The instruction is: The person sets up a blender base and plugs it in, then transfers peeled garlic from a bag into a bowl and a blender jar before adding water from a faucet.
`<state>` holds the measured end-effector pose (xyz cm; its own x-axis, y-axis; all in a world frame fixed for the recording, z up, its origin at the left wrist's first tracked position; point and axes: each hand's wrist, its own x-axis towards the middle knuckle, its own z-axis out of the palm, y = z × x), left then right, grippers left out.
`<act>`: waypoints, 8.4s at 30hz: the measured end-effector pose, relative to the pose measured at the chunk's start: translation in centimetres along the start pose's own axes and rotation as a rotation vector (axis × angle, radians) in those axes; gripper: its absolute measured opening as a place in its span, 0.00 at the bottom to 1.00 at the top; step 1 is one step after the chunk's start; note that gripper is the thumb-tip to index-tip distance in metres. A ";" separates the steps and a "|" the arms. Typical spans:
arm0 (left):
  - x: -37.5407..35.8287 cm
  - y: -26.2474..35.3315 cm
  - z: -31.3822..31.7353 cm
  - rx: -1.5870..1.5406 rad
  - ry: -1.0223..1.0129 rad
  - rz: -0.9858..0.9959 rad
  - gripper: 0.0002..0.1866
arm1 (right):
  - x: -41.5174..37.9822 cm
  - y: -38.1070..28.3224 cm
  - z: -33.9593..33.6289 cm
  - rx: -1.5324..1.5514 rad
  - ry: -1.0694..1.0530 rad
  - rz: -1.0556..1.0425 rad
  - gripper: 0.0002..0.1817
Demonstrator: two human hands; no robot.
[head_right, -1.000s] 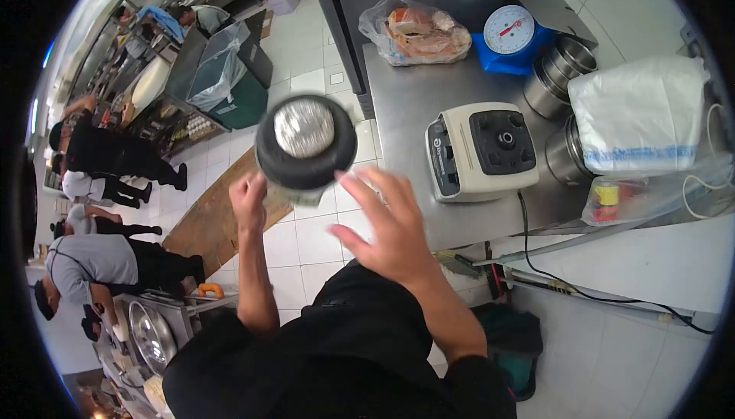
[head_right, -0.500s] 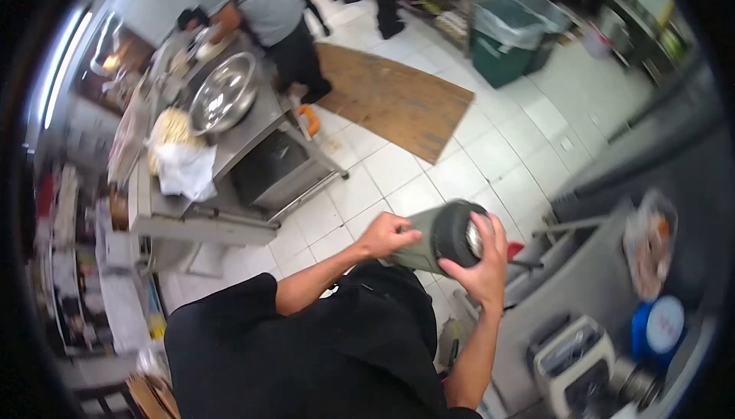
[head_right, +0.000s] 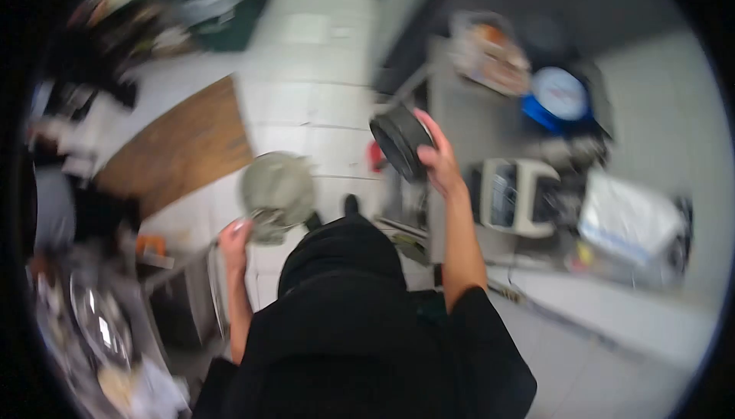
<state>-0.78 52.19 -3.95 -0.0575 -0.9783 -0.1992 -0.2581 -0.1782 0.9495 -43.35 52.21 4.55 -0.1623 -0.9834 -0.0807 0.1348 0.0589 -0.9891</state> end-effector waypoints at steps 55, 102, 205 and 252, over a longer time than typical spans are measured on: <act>-23.6 -1.5 -33.5 -0.381 2.315 0.395 0.20 | 47.2 10.3 12.7 -1.321 -0.044 -0.448 0.19; -12.0 3.8 -51.9 0.896 2.437 -0.361 0.10 | -36.2 14.0 125.9 0.064 -2.805 -0.468 0.10; -27.7 -3.4 -72.0 0.639 2.313 -1.558 0.17 | -37.1 10.4 123.9 0.485 -2.629 -0.833 0.11; -32.3 -3.7 -71.8 1.260 1.413 -1.585 0.15 | -37.6 7.0 125.5 0.136 -2.101 -2.325 0.19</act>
<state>71.32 76.85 16.37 0.8939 0.1900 0.4060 0.3233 -0.9007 -0.2903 86.36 68.11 16.11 0.0935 0.9866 0.1337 0.9659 -0.1225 0.2282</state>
